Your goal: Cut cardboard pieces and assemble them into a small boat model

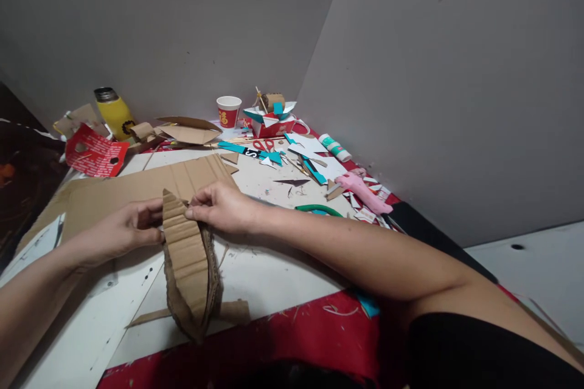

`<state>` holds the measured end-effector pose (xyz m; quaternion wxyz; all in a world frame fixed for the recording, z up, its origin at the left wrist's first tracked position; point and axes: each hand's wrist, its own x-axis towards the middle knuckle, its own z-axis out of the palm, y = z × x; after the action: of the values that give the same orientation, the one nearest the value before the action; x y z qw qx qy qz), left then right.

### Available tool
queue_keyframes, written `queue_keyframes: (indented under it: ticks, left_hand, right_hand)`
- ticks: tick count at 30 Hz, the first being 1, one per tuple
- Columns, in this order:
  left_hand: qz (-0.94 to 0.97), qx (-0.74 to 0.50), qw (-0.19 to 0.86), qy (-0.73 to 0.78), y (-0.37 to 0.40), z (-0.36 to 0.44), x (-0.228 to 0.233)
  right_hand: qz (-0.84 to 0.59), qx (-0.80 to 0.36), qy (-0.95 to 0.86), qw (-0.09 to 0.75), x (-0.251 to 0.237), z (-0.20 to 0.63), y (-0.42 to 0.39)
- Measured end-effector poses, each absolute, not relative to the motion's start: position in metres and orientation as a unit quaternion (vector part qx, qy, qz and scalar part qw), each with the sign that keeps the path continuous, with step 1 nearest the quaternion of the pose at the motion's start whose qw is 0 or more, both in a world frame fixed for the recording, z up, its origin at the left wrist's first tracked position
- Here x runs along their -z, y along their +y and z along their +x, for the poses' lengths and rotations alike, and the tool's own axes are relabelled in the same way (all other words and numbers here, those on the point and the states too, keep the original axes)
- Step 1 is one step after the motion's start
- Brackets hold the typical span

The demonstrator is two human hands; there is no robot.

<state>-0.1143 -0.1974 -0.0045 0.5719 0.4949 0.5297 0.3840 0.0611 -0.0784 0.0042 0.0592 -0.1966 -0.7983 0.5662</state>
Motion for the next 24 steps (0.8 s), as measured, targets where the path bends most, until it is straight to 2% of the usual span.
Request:
queue_keyframes:
  ticks: [5,11,15,24]
  left_hand:
    - [0.491,-0.386,0.571,0.532,-0.199,-0.109,0.004]
    - [0.456,-0.393,0.555,0.574,-0.198,-0.108,0.008]
    - [0.484,-0.387,0.53,0.579,-0.198,-0.106,0.008]
    - [0.527,-0.389,0.467,0.594,-0.2,-0.096,0.008]
  right_hand:
    - [-0.228,-0.597,-0.766,0.072,0.004,0.068,-0.084]
    - [-0.192,-0.409,-0.891,0.045,0.0,0.075,-0.087]
    - [-0.208,-0.319,-0.923,0.061,-0.006,0.076,-0.092]
    - [-0.212,-0.38,-0.891,0.13,-0.003,0.065,-0.079]
